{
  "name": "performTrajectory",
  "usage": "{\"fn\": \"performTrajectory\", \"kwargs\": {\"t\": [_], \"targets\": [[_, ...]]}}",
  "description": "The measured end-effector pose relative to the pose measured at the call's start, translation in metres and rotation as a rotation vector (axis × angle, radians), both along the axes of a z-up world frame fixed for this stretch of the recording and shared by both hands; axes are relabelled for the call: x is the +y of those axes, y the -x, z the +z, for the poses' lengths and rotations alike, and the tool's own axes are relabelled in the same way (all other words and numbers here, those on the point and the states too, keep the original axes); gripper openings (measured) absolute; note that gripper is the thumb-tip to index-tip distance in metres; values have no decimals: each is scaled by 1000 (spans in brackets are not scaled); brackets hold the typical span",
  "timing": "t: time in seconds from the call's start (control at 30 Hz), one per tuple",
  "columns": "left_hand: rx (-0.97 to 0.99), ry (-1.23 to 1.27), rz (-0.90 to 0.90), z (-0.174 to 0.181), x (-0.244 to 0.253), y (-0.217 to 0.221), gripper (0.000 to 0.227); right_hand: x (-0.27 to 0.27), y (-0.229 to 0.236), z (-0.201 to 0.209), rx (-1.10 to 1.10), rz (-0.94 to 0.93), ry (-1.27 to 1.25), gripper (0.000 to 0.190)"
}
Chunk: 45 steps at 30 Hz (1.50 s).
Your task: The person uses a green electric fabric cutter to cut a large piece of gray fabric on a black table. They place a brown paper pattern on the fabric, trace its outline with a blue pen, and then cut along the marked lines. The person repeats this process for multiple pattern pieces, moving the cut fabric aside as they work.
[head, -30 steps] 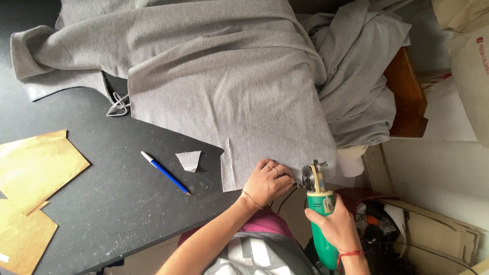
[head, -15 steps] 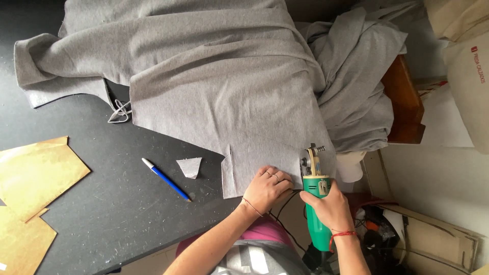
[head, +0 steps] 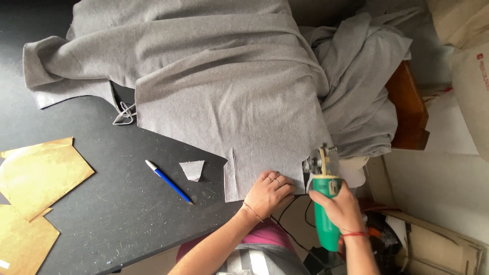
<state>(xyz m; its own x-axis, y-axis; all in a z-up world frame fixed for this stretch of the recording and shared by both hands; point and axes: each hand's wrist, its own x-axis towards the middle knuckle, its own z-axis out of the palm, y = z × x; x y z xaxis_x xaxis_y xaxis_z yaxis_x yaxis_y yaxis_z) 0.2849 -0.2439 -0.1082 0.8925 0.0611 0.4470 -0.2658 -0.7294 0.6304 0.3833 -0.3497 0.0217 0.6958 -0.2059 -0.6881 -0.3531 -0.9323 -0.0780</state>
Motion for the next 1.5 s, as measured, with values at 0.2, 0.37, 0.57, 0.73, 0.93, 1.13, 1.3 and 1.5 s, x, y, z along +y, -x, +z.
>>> {"fn": "performTrajectory", "kwargs": {"t": [0.2,0.37,0.57,0.73,0.93,1.13,1.3,1.5], "targets": [[-39,-32,31,8,1,-1,9,-30,-31,-4,80,275,0,45],[42,11,-60,3,-1,-1,12,-30,-60,-3,97,481,1,32],[100,119,-113,-1,-4,1,14,-38,-89,-16,173,677,-19,38],[184,123,-120,-6,-6,1,13,-23,-97,-14,169,886,66,43],[194,119,-88,0,-6,0,15,10,-95,-10,194,972,72,42],[242,112,-95,2,-5,1,14,38,-89,-13,189,1013,45,49],[272,106,-96,-5,-8,2,9,62,-83,-16,167,1032,7,47],[265,94,-74,-9,-10,2,13,97,-70,-12,132,1061,-39,41]]}}
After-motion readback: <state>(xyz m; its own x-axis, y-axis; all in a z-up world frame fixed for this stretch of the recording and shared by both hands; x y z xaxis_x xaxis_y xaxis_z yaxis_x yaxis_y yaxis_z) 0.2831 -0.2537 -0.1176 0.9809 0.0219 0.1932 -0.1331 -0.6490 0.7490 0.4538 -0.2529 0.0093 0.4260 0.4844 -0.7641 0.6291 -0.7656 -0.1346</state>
